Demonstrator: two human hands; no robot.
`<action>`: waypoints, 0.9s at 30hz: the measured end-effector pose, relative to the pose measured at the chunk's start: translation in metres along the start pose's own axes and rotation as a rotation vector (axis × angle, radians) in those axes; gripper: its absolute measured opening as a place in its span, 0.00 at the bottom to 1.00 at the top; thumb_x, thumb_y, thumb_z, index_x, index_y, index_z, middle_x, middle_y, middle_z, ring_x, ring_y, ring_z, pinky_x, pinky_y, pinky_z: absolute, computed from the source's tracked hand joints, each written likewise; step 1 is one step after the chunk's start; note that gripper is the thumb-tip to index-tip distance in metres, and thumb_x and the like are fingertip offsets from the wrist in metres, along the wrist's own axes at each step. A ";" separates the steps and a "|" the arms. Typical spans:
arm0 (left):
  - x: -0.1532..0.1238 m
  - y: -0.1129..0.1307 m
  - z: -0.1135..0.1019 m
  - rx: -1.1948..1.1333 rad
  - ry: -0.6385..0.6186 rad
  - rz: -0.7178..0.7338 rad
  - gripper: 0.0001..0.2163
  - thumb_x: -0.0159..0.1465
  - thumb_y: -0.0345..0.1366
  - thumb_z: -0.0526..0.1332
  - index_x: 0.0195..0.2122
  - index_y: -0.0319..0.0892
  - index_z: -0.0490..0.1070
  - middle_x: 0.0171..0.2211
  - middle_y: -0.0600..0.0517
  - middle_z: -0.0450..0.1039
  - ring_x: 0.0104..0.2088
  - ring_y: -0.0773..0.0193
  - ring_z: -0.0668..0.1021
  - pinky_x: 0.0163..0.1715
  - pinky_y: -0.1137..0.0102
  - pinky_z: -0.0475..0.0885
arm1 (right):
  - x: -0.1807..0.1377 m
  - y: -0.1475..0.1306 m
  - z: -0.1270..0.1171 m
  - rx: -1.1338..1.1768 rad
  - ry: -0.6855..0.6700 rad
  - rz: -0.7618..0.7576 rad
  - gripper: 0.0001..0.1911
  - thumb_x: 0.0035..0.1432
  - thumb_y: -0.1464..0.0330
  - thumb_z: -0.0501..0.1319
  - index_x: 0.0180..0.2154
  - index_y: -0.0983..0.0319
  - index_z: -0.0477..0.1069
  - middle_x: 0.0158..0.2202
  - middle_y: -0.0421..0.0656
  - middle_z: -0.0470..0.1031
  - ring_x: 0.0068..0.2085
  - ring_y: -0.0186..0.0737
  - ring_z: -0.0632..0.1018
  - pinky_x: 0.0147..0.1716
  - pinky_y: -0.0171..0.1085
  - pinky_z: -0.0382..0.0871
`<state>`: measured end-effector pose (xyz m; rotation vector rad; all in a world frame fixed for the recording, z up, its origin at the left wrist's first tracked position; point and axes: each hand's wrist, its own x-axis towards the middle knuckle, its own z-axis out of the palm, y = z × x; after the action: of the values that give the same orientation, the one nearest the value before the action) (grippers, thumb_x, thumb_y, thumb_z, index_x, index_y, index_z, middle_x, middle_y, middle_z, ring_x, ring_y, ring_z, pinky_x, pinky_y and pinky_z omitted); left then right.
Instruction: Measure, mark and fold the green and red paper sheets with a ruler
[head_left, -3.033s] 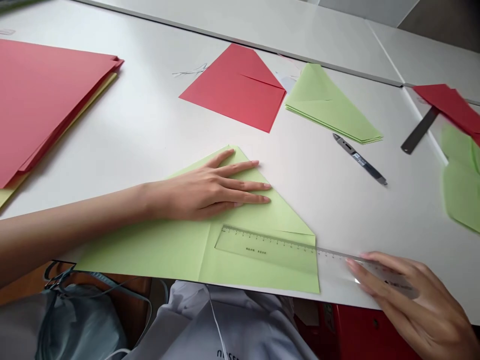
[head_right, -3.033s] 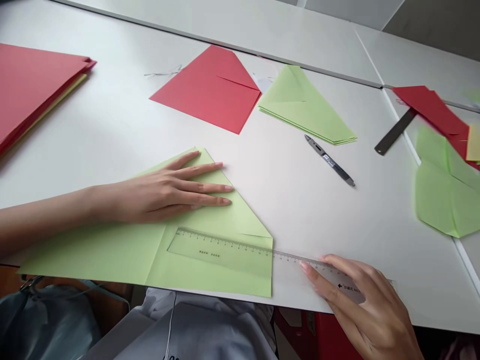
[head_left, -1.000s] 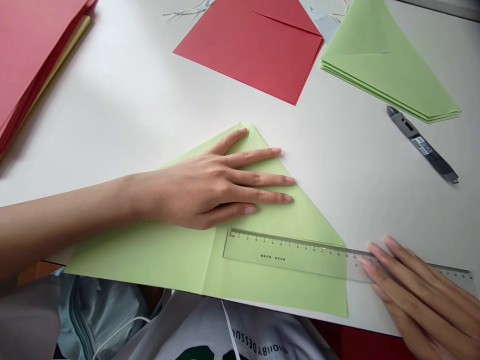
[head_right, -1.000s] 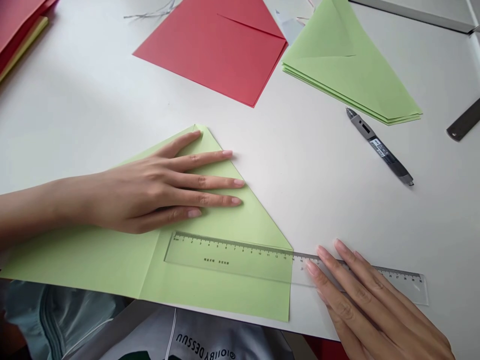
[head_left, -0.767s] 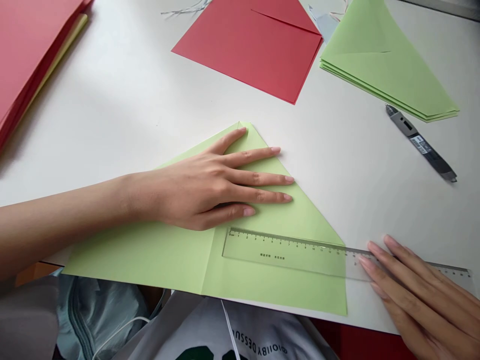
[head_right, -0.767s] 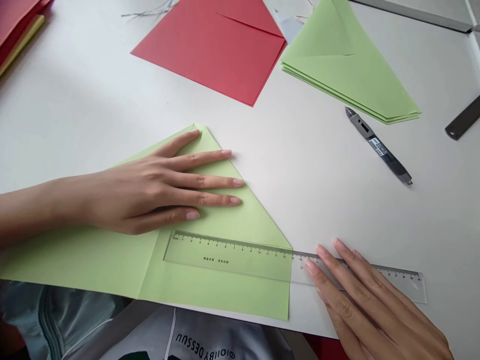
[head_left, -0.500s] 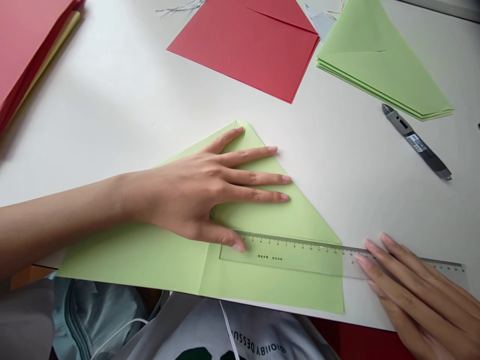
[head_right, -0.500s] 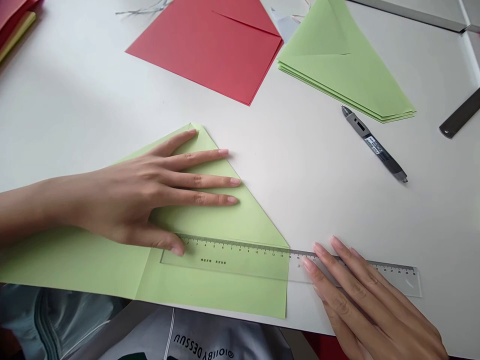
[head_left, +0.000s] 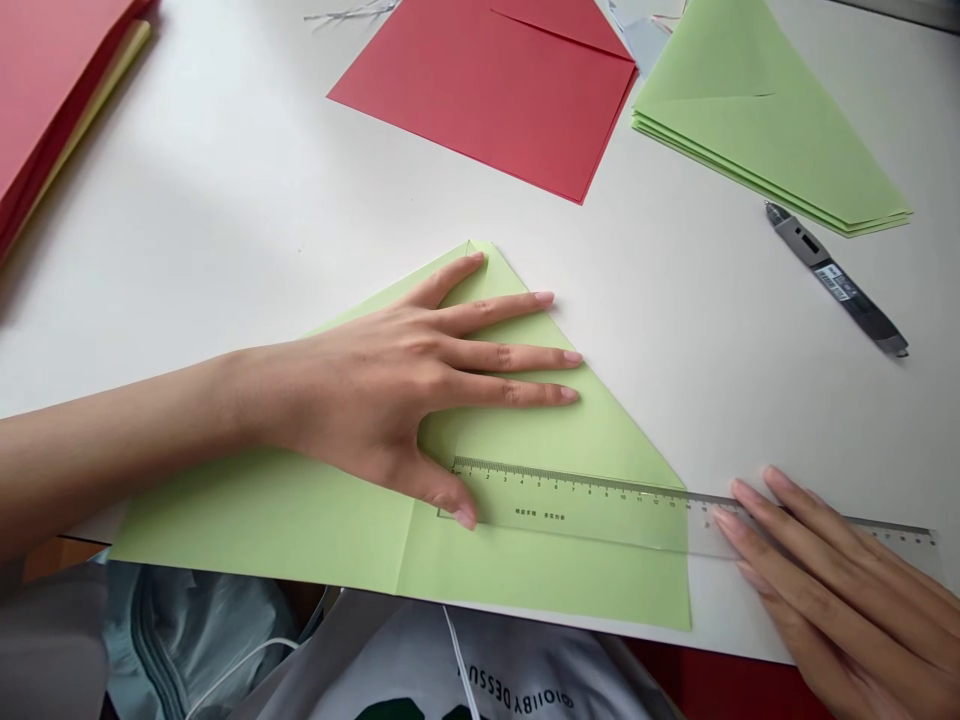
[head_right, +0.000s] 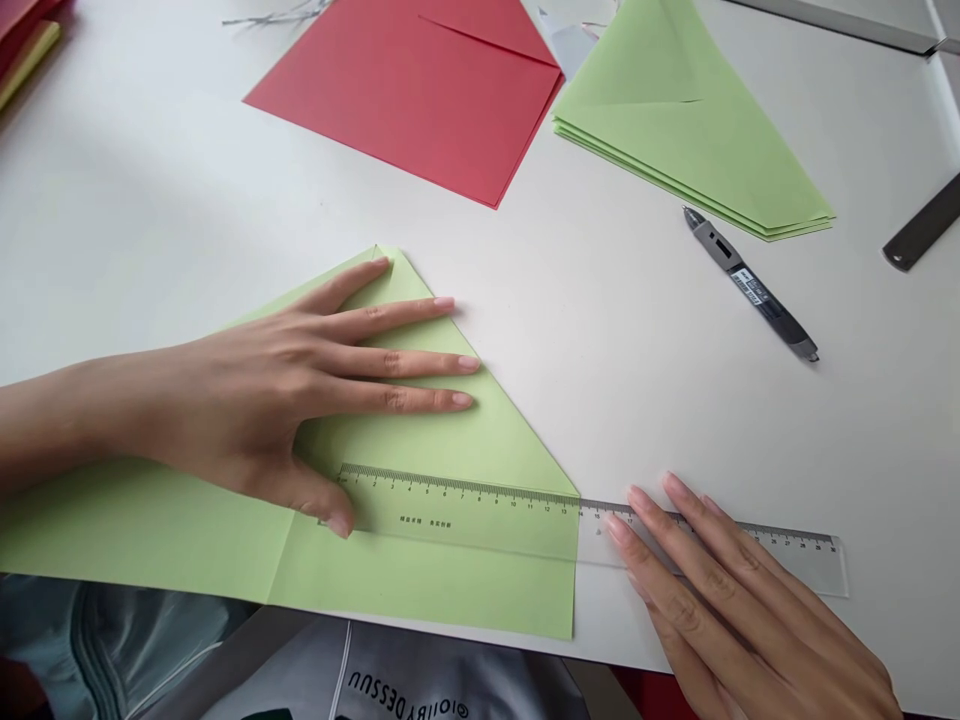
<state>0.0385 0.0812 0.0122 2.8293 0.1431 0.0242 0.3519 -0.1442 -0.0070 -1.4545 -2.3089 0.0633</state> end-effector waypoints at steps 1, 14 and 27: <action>0.000 0.000 0.000 0.000 0.004 0.002 0.40 0.61 0.63 0.58 0.69 0.51 0.49 0.70 0.56 0.48 0.71 0.45 0.48 0.66 0.42 0.32 | 0.001 0.000 0.000 0.002 0.005 0.008 0.30 0.60 0.80 0.62 0.60 0.52 0.68 0.49 0.43 0.80 0.55 0.58 0.77 0.51 0.55 0.77; 0.000 0.001 -0.001 0.024 -0.014 -0.003 0.40 0.62 0.63 0.58 0.69 0.50 0.48 0.71 0.58 0.45 0.71 0.47 0.47 0.67 0.43 0.31 | 0.005 -0.001 0.001 -0.014 0.033 0.003 0.29 0.58 0.82 0.65 0.59 0.58 0.71 0.51 0.46 0.80 0.54 0.59 0.78 0.50 0.53 0.77; 0.000 -0.001 -0.002 0.046 -0.013 0.009 0.41 0.62 0.63 0.57 0.70 0.50 0.46 0.71 0.58 0.45 0.71 0.48 0.46 0.67 0.46 0.29 | 0.003 -0.002 0.003 -0.045 0.047 0.010 0.30 0.54 0.85 0.66 0.56 0.61 0.73 0.53 0.45 0.78 0.54 0.57 0.78 0.52 0.50 0.75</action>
<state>0.0381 0.0827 0.0137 2.8758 0.1302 0.0038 0.3485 -0.1419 -0.0081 -1.4736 -2.2788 -0.0194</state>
